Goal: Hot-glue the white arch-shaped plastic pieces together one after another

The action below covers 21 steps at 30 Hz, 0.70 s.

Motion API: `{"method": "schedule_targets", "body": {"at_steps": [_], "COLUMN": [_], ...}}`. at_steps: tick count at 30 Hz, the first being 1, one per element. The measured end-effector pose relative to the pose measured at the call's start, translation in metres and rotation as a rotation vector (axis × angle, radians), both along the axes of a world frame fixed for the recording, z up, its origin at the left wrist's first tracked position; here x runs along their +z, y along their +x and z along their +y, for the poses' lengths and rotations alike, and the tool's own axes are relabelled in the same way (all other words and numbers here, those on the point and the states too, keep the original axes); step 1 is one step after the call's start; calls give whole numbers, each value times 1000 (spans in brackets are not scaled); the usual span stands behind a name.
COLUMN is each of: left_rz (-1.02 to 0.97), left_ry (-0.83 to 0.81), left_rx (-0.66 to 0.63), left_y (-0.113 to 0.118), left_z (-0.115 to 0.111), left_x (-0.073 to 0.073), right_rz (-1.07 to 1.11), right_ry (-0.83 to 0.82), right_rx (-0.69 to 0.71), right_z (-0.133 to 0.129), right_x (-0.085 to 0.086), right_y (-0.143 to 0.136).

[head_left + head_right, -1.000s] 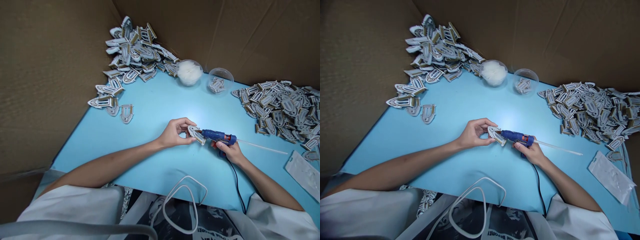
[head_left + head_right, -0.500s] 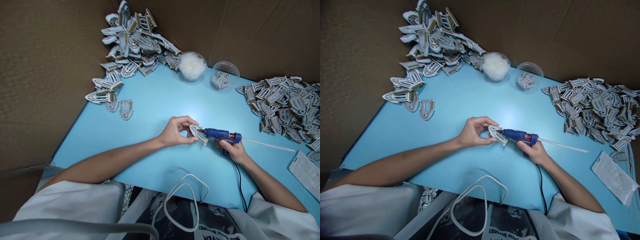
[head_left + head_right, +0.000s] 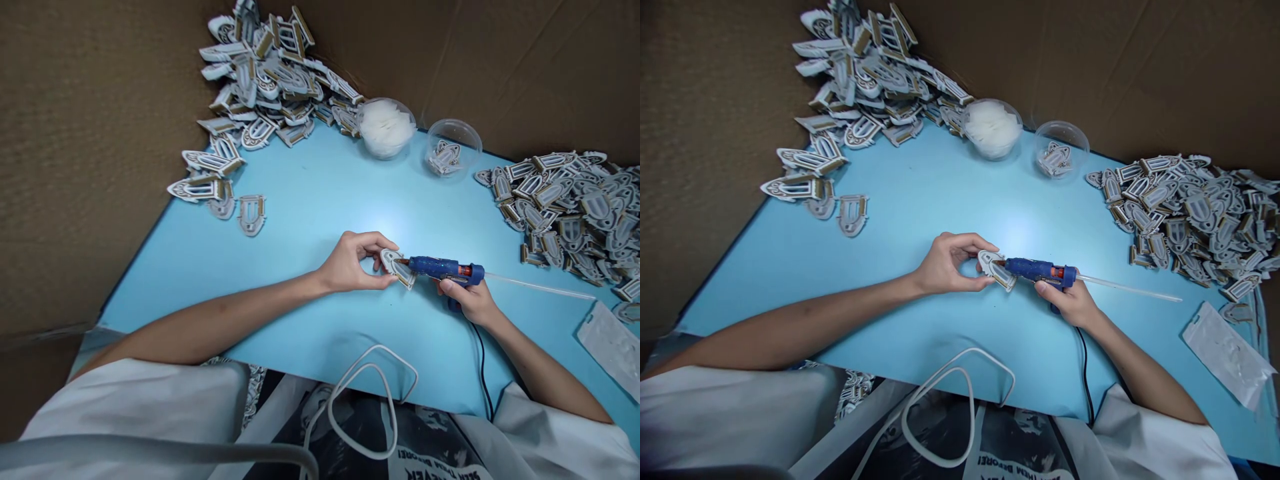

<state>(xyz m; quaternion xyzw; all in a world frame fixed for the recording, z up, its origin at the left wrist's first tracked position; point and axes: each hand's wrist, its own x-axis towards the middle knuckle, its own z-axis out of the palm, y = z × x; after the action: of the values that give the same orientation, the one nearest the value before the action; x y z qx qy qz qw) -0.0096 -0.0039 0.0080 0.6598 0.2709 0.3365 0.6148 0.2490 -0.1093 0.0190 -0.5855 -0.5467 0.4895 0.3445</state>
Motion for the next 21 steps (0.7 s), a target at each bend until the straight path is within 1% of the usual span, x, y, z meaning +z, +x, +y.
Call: {"method": "schedule_targets", "body": {"at_steps": [12,21], "left_rz": [4,23], "left_ry": [19,16], "left_rx": [-5,-6], "left_y": [0,0], "left_z": [0,0], "left_x": [0,1], "right_rz": [-18,-32], "right_ry": [20,33], "right_rx": [39,51], "right_z": [1,4], "right_x": [1,8], "right_y": [1,-2]}}
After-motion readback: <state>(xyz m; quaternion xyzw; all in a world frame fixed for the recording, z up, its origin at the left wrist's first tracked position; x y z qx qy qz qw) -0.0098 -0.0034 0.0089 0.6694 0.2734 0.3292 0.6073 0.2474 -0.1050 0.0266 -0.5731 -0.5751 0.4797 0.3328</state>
